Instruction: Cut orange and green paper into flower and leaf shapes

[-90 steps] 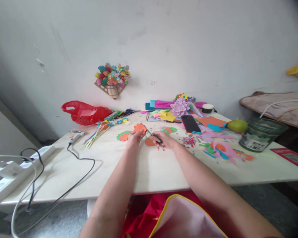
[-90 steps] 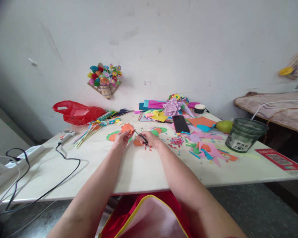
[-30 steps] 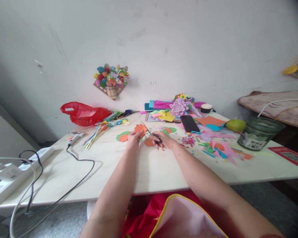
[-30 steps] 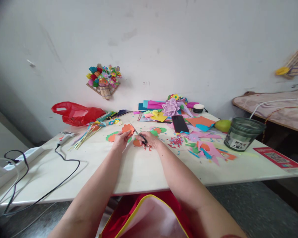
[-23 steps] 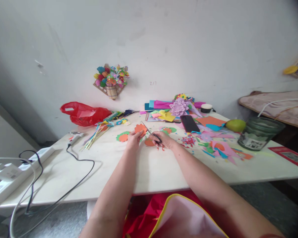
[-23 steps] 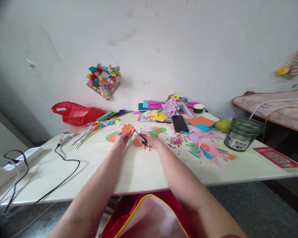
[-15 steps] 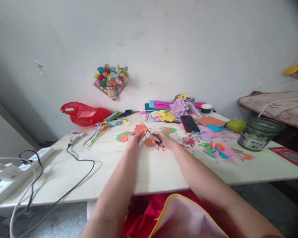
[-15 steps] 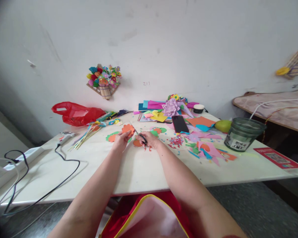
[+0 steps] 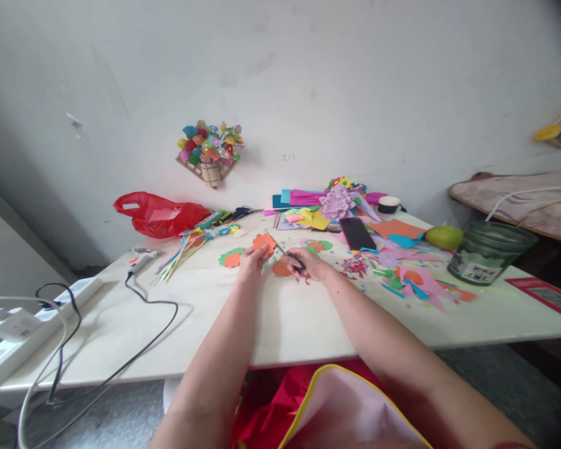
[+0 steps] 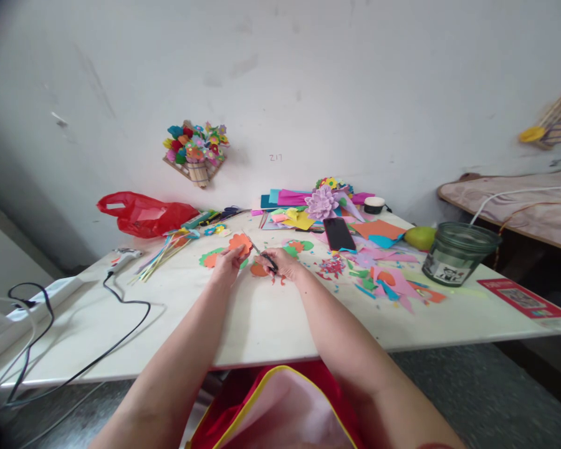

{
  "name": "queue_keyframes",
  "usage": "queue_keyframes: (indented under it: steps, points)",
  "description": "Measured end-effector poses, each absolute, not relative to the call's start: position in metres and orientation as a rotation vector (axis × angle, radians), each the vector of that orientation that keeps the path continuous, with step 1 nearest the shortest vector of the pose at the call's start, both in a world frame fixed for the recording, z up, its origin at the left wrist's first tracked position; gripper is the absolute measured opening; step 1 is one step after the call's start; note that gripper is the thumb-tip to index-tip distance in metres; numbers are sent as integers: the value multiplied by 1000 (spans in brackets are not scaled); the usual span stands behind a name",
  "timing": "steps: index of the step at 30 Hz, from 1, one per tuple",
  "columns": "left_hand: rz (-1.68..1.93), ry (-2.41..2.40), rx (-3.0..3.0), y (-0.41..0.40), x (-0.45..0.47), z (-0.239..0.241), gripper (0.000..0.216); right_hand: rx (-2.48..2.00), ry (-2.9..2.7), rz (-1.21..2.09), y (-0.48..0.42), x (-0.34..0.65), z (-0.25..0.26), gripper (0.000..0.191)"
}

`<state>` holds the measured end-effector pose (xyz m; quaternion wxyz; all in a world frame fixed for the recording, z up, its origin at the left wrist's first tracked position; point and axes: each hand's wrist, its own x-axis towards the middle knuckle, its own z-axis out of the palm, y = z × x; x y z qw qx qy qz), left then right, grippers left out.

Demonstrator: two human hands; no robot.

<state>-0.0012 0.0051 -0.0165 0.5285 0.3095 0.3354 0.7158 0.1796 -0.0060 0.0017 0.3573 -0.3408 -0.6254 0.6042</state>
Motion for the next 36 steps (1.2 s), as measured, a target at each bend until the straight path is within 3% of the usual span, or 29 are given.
queue_keyframes:
  steps: [36]
  points:
    - [1710, 793, 746, 2, -1, -13, 22, -946, -1685, 1557, -13, 184, 9, 29]
